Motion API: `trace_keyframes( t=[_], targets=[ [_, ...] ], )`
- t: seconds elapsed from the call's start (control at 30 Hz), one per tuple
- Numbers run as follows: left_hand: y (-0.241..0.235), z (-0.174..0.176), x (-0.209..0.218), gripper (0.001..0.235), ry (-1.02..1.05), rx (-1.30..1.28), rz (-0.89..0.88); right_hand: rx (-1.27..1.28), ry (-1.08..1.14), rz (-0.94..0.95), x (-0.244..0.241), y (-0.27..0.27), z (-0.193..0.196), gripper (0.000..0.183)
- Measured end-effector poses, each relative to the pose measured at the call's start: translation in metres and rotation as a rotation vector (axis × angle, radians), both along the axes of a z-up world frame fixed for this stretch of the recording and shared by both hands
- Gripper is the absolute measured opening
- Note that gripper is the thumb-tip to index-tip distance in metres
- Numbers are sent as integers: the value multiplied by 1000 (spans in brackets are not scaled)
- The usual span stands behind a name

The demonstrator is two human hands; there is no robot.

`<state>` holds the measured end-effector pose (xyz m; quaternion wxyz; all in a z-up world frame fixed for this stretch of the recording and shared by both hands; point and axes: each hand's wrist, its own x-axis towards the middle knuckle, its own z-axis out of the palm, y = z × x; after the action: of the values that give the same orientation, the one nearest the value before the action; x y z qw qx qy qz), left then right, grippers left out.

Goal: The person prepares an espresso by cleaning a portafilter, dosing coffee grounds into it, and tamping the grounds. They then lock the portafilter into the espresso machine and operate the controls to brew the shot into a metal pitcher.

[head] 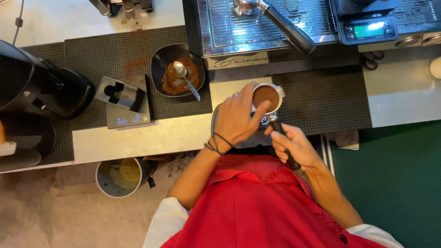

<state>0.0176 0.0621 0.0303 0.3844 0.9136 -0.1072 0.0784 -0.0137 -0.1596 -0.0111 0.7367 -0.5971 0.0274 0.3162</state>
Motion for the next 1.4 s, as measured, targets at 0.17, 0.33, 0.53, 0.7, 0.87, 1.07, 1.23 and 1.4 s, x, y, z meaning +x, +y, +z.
trace_keyframes(
  t=[0.17, 0.33, 0.53, 0.7, 0.87, 1.07, 1.23, 1.4],
  targets=[
    [-21, -20, -23, 42, 143, -402, 99, 69, -15, -123, 1, -4, -2, 23],
    [-40, -38, -15, 20, 225, -856, 82, 51, -74, -163, -4, -5, -4, 24],
    [-59, -33, -1, 29, 208, -754, 124, -61, -87, -250, -15, -19, 1, 22],
    [-95, -32, 23, 28, 226, -696, 126, -144, -88, -280, -17, -66, -6, 22],
    [-139, 5, 46, 24, 97, -547, 31, -116, -82, -269, -17, -134, 8, 23],
    [-203, 46, 83, 27, -100, -425, -55, 40, -101, -383, 39, -218, 23, 28],
    [-249, 72, 116, 11, -171, -349, -143, 340, -113, -385, 130, -269, 49, 41],
    [-277, 73, 136, 18, -243, -215, -158, 473, -181, -381, 217, -263, 88, 37]
  ],
)
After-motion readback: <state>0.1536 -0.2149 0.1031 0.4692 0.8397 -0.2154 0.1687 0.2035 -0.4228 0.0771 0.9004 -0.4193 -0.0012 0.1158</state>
